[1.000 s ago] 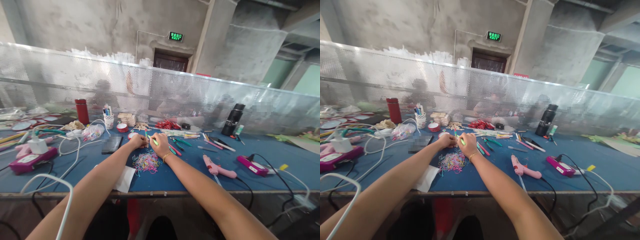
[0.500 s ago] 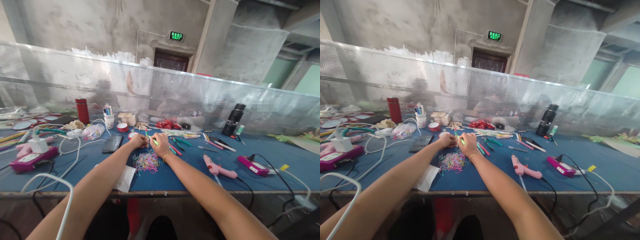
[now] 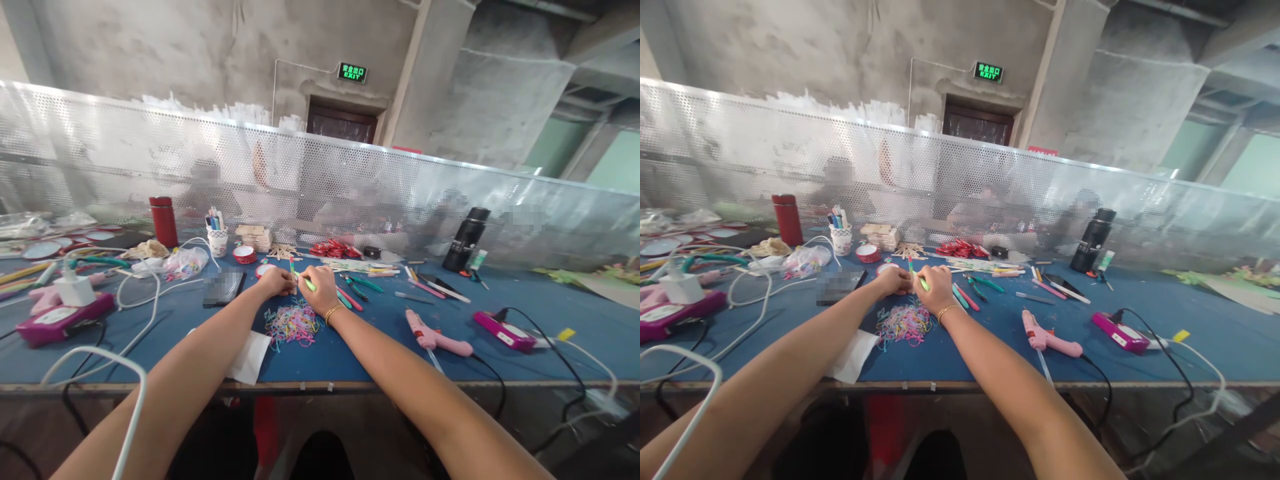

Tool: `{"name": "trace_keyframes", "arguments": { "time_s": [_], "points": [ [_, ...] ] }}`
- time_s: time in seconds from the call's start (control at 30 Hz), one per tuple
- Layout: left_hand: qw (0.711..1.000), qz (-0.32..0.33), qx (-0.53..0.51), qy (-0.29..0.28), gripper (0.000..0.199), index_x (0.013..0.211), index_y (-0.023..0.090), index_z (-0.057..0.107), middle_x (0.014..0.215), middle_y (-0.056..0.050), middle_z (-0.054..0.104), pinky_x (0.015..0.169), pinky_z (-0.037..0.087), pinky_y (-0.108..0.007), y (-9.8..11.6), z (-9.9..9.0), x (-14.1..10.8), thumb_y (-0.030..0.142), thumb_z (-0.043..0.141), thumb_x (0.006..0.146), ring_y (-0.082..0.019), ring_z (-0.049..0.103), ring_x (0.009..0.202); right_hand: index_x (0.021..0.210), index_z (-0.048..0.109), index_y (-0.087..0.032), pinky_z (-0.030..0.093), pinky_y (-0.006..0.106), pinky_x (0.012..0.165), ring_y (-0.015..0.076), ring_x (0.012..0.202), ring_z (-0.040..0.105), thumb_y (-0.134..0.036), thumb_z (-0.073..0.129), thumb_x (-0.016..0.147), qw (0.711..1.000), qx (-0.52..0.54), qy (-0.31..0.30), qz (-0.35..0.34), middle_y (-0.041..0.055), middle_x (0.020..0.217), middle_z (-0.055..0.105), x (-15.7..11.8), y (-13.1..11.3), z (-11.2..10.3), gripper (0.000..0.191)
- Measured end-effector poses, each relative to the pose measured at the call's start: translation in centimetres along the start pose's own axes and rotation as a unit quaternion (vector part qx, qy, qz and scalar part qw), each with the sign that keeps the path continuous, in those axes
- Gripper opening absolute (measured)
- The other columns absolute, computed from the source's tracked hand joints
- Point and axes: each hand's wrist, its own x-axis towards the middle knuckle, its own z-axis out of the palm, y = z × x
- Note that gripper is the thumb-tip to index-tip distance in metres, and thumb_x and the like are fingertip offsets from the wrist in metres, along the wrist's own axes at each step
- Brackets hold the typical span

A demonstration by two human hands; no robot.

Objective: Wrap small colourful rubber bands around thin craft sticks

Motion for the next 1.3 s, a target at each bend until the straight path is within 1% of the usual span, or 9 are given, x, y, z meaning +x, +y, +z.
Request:
{"name": "trace_keyframes", "arguments": {
  "time_s": [0.13, 0.3, 0.5, 0.73, 0.87, 1.0, 1.13, 1.3],
  "points": [
    [1.000, 0.002, 0.006, 0.007, 0.025, 0.058, 0.014, 0.061, 0.055, -0.002, 0.065, 0.051, 0.047, -0.019, -0.43, -0.07, 0.35, 0.027, 0.082, 0.055, -0.011, 0.060, 0.053, 0.080, 0.056, -0.022, 0.031, 0.033, 0.088, 0.0166, 0.077, 0.054, -0.031, 0.050, 0.090, 1.000, 0.009, -0.009, -0.012, 0.0010, 0.074, 0.061, -0.02, -0.28, 0.04, 0.014],
    [1.000, 0.003, 0.006, 0.008, 0.025, 0.057, 0.014, 0.060, 0.054, -0.001, 0.064, 0.050, 0.047, -0.019, -0.63, -0.05, 0.62, 0.025, 0.082, 0.055, -0.010, 0.060, 0.052, 0.081, 0.056, -0.022, 0.030, 0.032, 0.088, 0.0167, 0.078, 0.053, -0.031, 0.051, 0.090, 1.000, 0.006, -0.009, -0.011, 0.0009, 0.075, 0.061, -0.06, -0.28, 0.13, 0.014],
    [1.000, -0.007, -0.002, 0.006, 0.030, 0.057, 0.014, 0.059, 0.052, 0.000, 0.062, 0.051, 0.047, -0.019, -0.36, 0.05, 0.47, 0.029, 0.085, 0.051, -0.011, 0.060, 0.052, 0.083, 0.056, -0.022, 0.030, 0.032, 0.088, 0.0167, 0.079, 0.053, -0.032, 0.050, 0.091, 1.000, 0.008, -0.003, -0.009, 0.0007, 0.075, 0.061, 0.01, -0.26, 0.09, 0.014],
    [1.000, -0.012, 0.004, 0.010, 0.025, 0.056, 0.014, 0.060, 0.053, 0.000, 0.063, 0.052, 0.047, -0.020, -0.07, 0.11, 0.22, 0.025, 0.082, 0.056, -0.012, 0.060, 0.053, 0.083, 0.055, -0.022, 0.031, 0.032, 0.087, 0.0168, 0.079, 0.053, -0.031, 0.051, 0.090, 1.000, 0.011, -0.009, -0.010, 0.0007, 0.075, 0.060, 0.02, -0.21, 0.05, 0.013],
    [1.000, -0.014, 0.002, 0.012, 0.026, 0.056, 0.015, 0.060, 0.054, -0.001, 0.063, 0.053, 0.047, -0.021, -0.04, 0.12, 0.15, 0.026, 0.083, 0.054, -0.012, 0.061, 0.055, 0.084, 0.056, -0.022, 0.030, 0.032, 0.087, 0.0172, 0.081, 0.054, -0.031, 0.051, 0.090, 1.000, 0.008, -0.011, -0.009, 0.0009, 0.077, 0.061, 0.03, -0.29, 0.02, 0.012],
    [1.000, -0.009, 0.010, 0.011, 0.027, 0.056, 0.014, 0.060, 0.054, -0.002, 0.063, 0.053, 0.047, -0.021, -0.04, 0.10, 0.14, 0.027, 0.083, 0.055, -0.011, 0.060, 0.053, 0.082, 0.056, -0.022, 0.030, 0.032, 0.087, 0.0167, 0.079, 0.053, -0.030, 0.051, 0.090, 1.000, 0.009, -0.014, -0.011, 0.0006, 0.076, 0.061, 0.03, -0.26, 0.06, 0.013],
    [1.000, -0.012, 0.005, 0.011, 0.028, 0.057, 0.014, 0.060, 0.054, -0.001, 0.063, 0.052, 0.047, -0.020, 0.08, 0.11, 0.05, 0.027, 0.084, 0.053, -0.011, 0.060, 0.054, 0.084, 0.056, -0.022, 0.031, 0.031, 0.086, 0.0169, 0.080, 0.054, -0.032, 0.051, 0.091, 1.000, 0.011, -0.008, -0.010, 0.0008, 0.077, 0.062, 0.03, -0.12, 0.16, 0.013],
    [1.000, -0.013, 0.001, 0.010, 0.029, 0.055, 0.014, 0.059, 0.054, -0.001, 0.063, 0.052, 0.047, -0.020, 0.19, 0.14, -0.12, 0.029, 0.084, 0.053, -0.012, 0.061, 0.054, 0.083, 0.056, -0.022, 0.031, 0.031, 0.086, 0.0168, 0.080, 0.054, -0.031, 0.050, 0.091, 1.000, 0.007, -0.015, -0.009, 0.0011, 0.077, 0.062, 0.01, -0.04, 0.24, 0.014]
  ]
}}
